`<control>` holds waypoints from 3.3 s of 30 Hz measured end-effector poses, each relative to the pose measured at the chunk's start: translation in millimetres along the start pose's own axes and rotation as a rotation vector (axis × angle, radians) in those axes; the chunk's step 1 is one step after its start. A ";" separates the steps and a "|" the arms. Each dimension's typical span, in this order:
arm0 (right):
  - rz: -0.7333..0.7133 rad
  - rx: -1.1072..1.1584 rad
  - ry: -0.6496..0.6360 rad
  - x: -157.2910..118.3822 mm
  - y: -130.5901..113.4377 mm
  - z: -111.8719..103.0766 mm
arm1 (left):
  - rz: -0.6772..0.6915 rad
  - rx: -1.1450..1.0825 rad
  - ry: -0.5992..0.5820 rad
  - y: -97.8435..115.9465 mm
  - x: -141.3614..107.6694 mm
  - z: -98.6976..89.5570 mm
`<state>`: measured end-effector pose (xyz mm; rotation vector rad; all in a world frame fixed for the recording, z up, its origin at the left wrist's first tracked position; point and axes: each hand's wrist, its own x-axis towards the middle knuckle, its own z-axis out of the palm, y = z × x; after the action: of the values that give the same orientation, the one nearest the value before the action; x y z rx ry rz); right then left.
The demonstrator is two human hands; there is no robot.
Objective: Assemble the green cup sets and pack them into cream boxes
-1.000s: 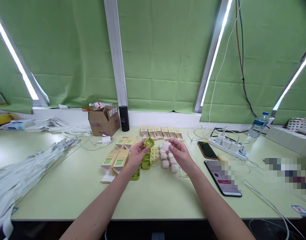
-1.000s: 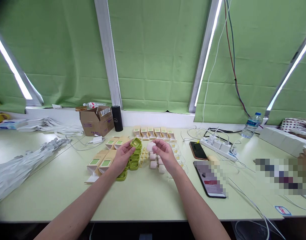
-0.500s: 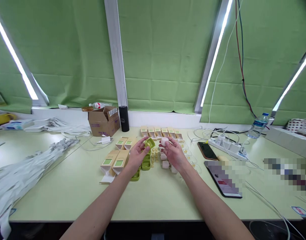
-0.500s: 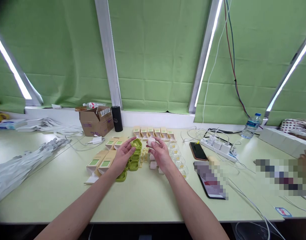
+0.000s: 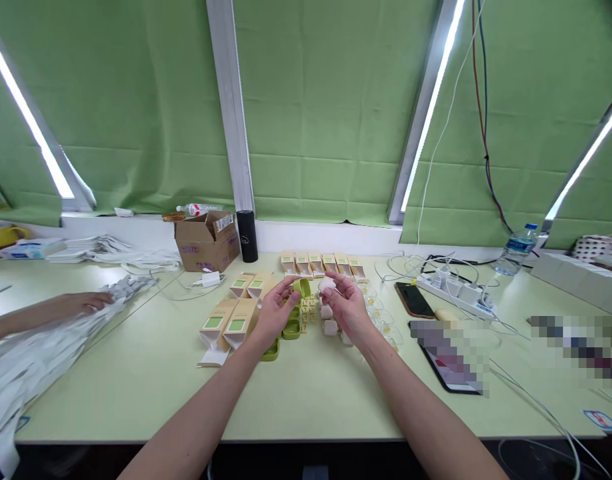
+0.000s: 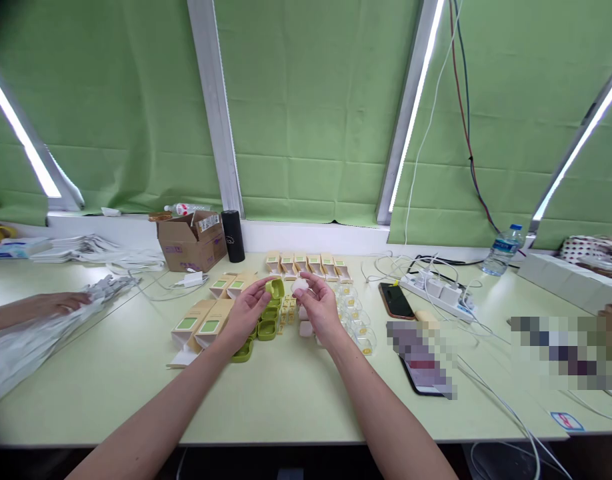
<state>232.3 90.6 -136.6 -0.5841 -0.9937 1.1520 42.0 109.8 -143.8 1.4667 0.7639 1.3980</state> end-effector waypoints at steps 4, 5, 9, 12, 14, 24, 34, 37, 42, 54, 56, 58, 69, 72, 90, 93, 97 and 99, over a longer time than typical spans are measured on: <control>0.006 -0.044 0.006 1.2 3.7 -1.7 | 0.028 0.091 0.011 -5.5 1.5 -2.1; 0.005 -0.062 -0.003 0.6 3.7 -1.5 | 0.036 0.117 0.019 -6.9 1.8 -2.6; 0.018 -0.165 -0.056 -4.2 2.2 0.6 | 0.059 0.223 0.051 -8.6 0.8 -3.3; 0.024 -0.254 -0.068 -7.1 1.4 1.9 | 0.075 0.248 0.053 -5.7 -0.8 -2.4; 0.023 -0.289 -0.066 -7.5 1.8 1.8 | 0.096 0.272 0.056 -3.3 -1.5 -1.6; 0.022 -0.323 -0.093 -6.7 5.0 -0.8 | 0.133 0.408 0.025 -1.9 -2.9 1.2; -0.006 -0.325 -0.107 -9.4 1.6 2.4 | 0.161 0.405 0.009 -4.9 -4.1 0.8; -0.006 -0.322 -0.091 -9.2 2.8 3.0 | 0.169 0.426 0.003 -5.9 -4.2 -0.1; 0.000 -0.345 -0.070 -9.8 3.2 5.2 | 0.162 0.459 -0.012 -6.0 -4.9 -0.4; -0.061 -0.402 -0.013 -14.9 6.2 11.3 | 0.174 0.438 0.005 -5.6 -5.4 2.2; -0.069 -0.403 -0.015 -15.7 6.2 12.0 | 0.172 0.435 0.001 -5.1 -5.5 2.2; -0.062 -0.395 -0.031 -15.8 6.0 11.8 | 0.170 0.432 -0.004 -4.0 -5.7 2.2; -0.066 -0.368 -0.044 -16.2 8.1 12.5 | 0.215 0.565 -0.002 3.8 -11.0 4.5; -0.078 -0.375 -0.055 -17.0 10.3 11.9 | 0.294 0.636 -0.005 7.3 -15.4 7.1; -0.035 -0.305 -0.012 -18.6 18.9 14.5 | 0.423 0.667 -0.105 -1.8 -21.6 12.6; -0.024 -0.305 0.000 -19.3 19.9 15.3 | 0.406 0.676 -0.110 -0.1 -22.4 12.4; -0.015 -0.289 0.004 -20.7 19.0 17.3 | 0.420 0.689 -0.120 -0.6 -22.2 11.2; -0.010 -0.287 -0.003 -21.1 18.3 17.5 | 0.425 0.698 -0.127 -1.2 -22.2 10.5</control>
<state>206.7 75.2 -150.4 -0.8037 -1.1732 1.0080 49.0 88.0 -152.7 2.3457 0.9490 1.3857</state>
